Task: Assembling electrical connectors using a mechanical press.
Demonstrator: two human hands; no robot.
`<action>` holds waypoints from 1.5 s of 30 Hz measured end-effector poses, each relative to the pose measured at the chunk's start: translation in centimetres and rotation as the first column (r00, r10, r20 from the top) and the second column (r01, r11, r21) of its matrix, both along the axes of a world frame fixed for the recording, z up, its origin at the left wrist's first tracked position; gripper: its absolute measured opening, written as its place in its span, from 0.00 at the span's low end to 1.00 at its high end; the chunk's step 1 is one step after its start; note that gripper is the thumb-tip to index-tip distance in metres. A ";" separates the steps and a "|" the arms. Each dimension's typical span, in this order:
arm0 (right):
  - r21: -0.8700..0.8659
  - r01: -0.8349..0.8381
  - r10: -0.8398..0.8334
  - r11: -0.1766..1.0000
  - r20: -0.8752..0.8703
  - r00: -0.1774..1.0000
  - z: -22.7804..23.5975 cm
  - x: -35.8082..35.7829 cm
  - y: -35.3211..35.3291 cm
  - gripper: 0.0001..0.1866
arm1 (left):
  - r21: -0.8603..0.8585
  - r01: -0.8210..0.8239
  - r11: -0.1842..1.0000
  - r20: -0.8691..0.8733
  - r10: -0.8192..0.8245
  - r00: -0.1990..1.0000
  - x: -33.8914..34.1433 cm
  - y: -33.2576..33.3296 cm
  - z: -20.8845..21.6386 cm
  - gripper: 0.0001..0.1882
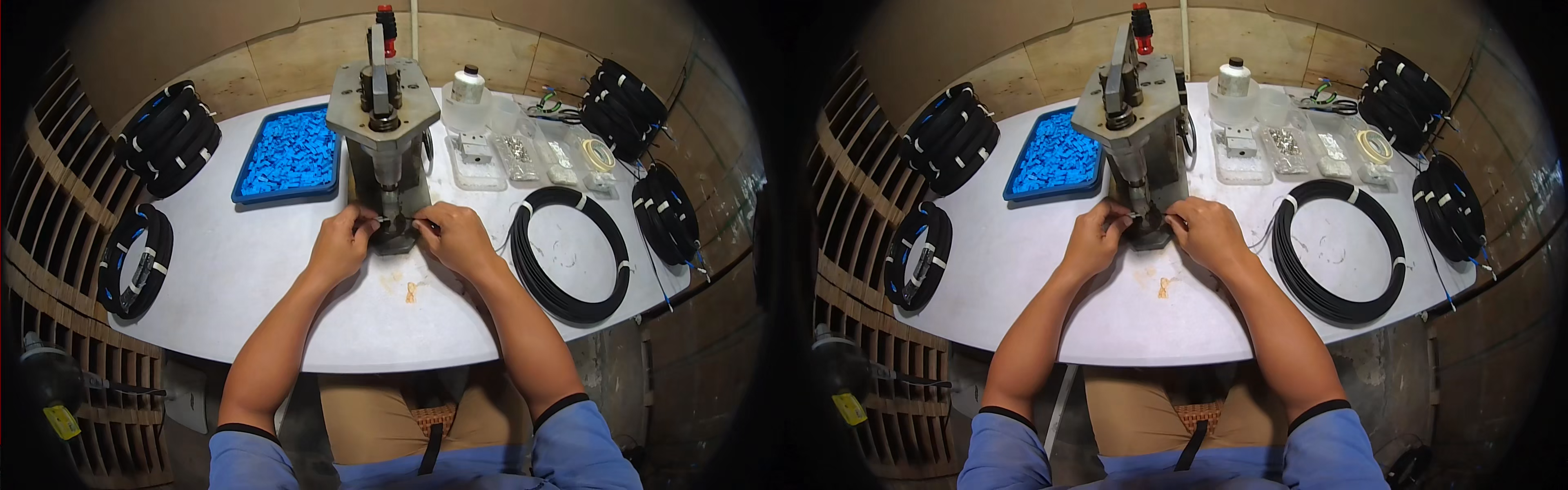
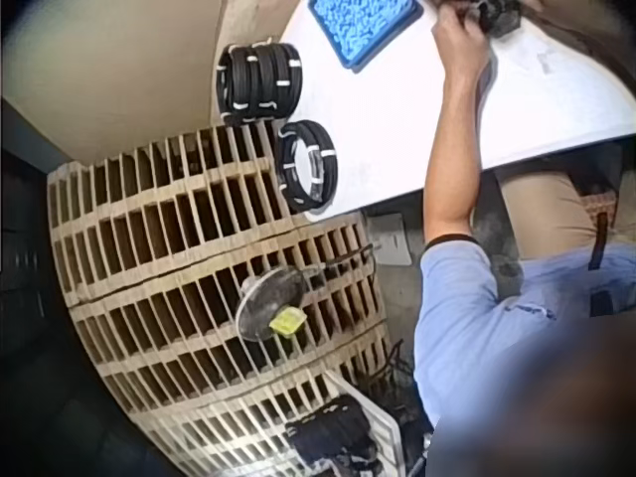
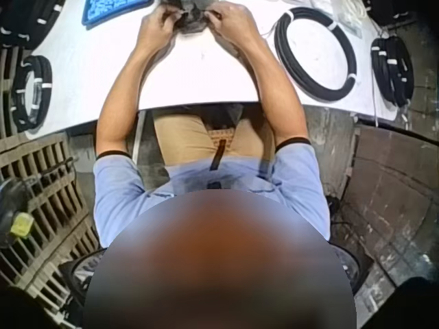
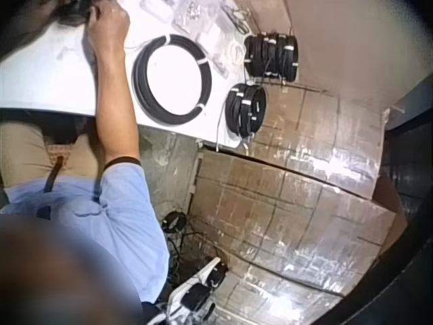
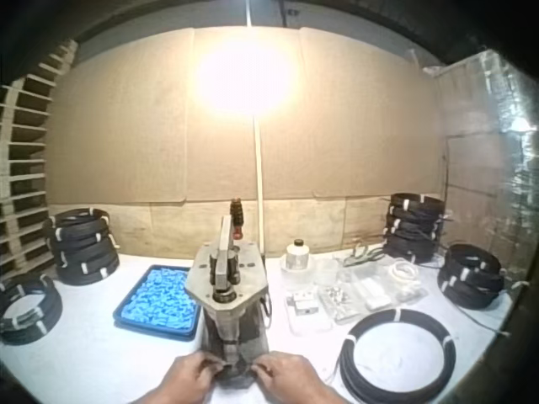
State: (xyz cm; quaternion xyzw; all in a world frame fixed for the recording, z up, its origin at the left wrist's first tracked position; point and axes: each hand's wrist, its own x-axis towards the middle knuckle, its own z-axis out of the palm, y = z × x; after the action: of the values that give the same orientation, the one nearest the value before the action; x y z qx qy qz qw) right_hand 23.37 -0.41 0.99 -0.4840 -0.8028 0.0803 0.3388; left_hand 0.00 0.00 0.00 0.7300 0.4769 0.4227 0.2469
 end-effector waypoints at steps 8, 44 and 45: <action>-0.010 0.013 -0.014 1.000 -0.064 0.998 0.2 -0.3 -0.5 0.08 | -0.007 -0.014 1.000 -0.010 0.014 1.000 0.0 0.0 -0.1 0.07; -0.018 0.018 -0.020 1.000 -0.080 0.997 0.2 -0.8 -0.6 0.07 | 0.069 -0.047 0.997 -0.017 0.048 0.999 0.3 0.0 -0.4 0.07; -0.017 0.019 -0.020 1.000 -0.080 0.997 0.2 -0.7 -0.6 0.07 | 0.069 -0.047 0.997 -0.016 0.048 0.999 0.3 0.0 -0.3 0.07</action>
State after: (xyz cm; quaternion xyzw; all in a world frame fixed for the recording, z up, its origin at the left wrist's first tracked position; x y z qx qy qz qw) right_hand 22.62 -0.98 1.22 -0.4909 -0.7832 0.1029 0.3675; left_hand 0.27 -0.03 -0.28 0.7304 0.4814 0.4380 0.2073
